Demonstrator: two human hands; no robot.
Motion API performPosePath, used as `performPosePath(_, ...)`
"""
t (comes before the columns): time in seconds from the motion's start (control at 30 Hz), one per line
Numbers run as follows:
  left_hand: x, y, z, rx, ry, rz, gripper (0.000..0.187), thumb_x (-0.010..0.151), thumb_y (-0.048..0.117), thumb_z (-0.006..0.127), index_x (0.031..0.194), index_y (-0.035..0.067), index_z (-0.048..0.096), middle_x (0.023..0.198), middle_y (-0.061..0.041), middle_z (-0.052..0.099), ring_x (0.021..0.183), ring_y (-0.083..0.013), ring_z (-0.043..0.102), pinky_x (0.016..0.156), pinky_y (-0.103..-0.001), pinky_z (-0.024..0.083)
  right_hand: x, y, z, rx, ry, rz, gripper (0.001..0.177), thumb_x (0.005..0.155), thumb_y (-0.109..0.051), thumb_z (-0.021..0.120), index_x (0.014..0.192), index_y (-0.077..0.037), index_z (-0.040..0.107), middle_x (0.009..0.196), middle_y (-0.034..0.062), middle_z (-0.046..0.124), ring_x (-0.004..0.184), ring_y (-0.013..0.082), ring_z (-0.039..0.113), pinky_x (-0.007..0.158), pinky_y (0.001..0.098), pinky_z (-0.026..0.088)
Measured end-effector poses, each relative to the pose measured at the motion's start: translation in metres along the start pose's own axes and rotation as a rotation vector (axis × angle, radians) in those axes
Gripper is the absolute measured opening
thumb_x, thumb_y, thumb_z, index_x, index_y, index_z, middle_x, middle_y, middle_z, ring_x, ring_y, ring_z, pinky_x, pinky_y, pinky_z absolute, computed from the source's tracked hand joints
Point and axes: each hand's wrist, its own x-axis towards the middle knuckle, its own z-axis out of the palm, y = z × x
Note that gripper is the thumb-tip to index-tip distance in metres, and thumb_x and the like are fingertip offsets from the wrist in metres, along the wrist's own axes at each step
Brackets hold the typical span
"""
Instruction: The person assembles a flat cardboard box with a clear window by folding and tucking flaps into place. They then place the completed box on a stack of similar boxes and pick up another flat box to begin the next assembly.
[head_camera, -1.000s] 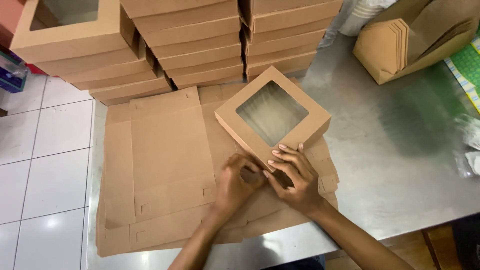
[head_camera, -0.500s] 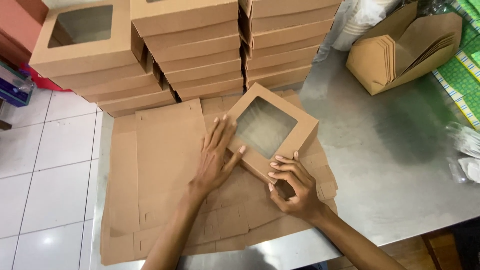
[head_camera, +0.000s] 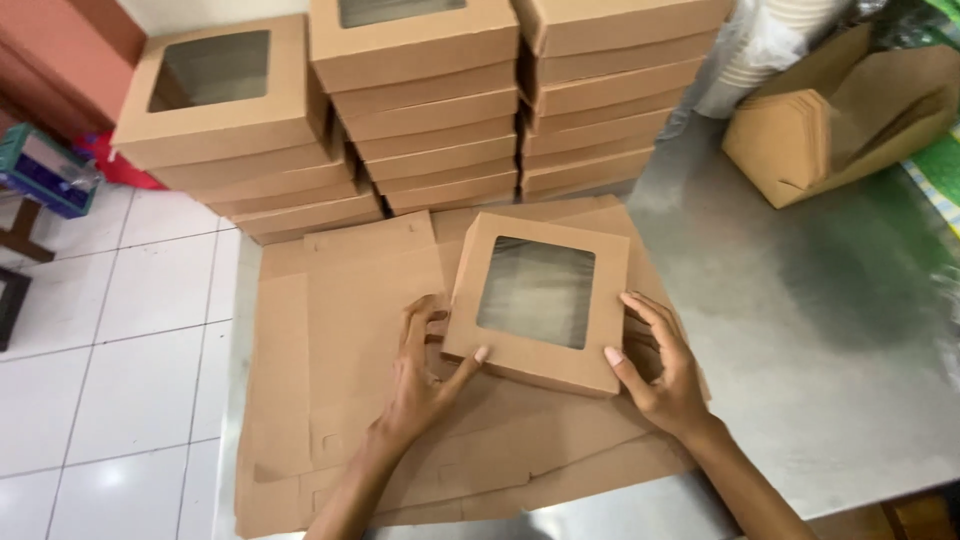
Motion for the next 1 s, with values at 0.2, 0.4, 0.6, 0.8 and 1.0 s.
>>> performPosePath(0.2,-0.020,-0.002,-0.024,-0.134,-0.168,0.029,0.066,0.099,0.036,0.058,0.151,0.000,0.040,0.154,-0.023,0.048,0.147,-0.0344,0.041,0.118,-0.047,0.036,0.012,-0.037,0.019,-0.011,-0.287,0.011,0.080,0.082,-0.032,0.072,0.152,-0.009,0.040,0.164,0.0215,0.030,0.156,0.0341,0.024,0.123,0.0512,0.024)
performPosePath(0.4,-0.026,-0.015,-0.046,-0.109,0.101,0.064,0.071,0.093,0.040,0.066,0.148,-0.001,0.046,0.146,-0.020,0.054,0.137,-0.0317,0.053,0.111,-0.044,0.048,0.022,-0.045,0.050,-0.160,-0.342,-0.085,0.093,0.072,-0.032,0.088,0.152,-0.020,0.043,0.167,0.0190,0.022,0.154,0.0331,0.029,0.111,0.0490,0.044)
performPosePath(0.6,-0.032,-0.027,-0.057,-0.144,0.433,0.115,0.072,0.092,0.045,0.064,0.145,-0.001,0.049,0.140,-0.021,0.054,0.131,-0.0327,0.056,0.102,-0.046,0.054,0.040,-0.064,0.075,-0.052,-0.265,-0.393,0.092,0.070,-0.027,0.092,0.149,-0.008,0.047,0.166,0.0294,0.022,0.159,0.0434,0.022,0.119,0.0516,0.040)
performPosePath(0.8,-0.029,-0.033,-0.082,-0.001,0.754,0.326,0.074,0.096,0.050,0.055,0.148,-0.002,0.045,0.150,-0.019,0.050,0.143,-0.0358,0.049,0.121,-0.050,0.044,0.072,-0.083,0.094,-0.016,-0.103,-0.821,0.076,0.084,-0.046,0.083,0.138,0.000,0.055,0.154,0.0423,0.029,0.151,0.0561,0.031,0.121,0.0609,0.048)
performPosePath(1.0,0.032,0.004,-0.154,-0.028,0.824,0.310,0.063,0.103,0.039,0.046,0.145,-0.007,0.043,0.152,-0.015,0.039,0.138,-0.0283,0.046,0.115,-0.047,0.042,0.149,-0.165,0.139,-0.005,-0.091,-0.977,0.058,0.102,-0.041,0.065,0.138,0.004,0.059,0.156,0.0389,0.025,0.151,0.0562,0.033,0.124,0.0620,0.050)
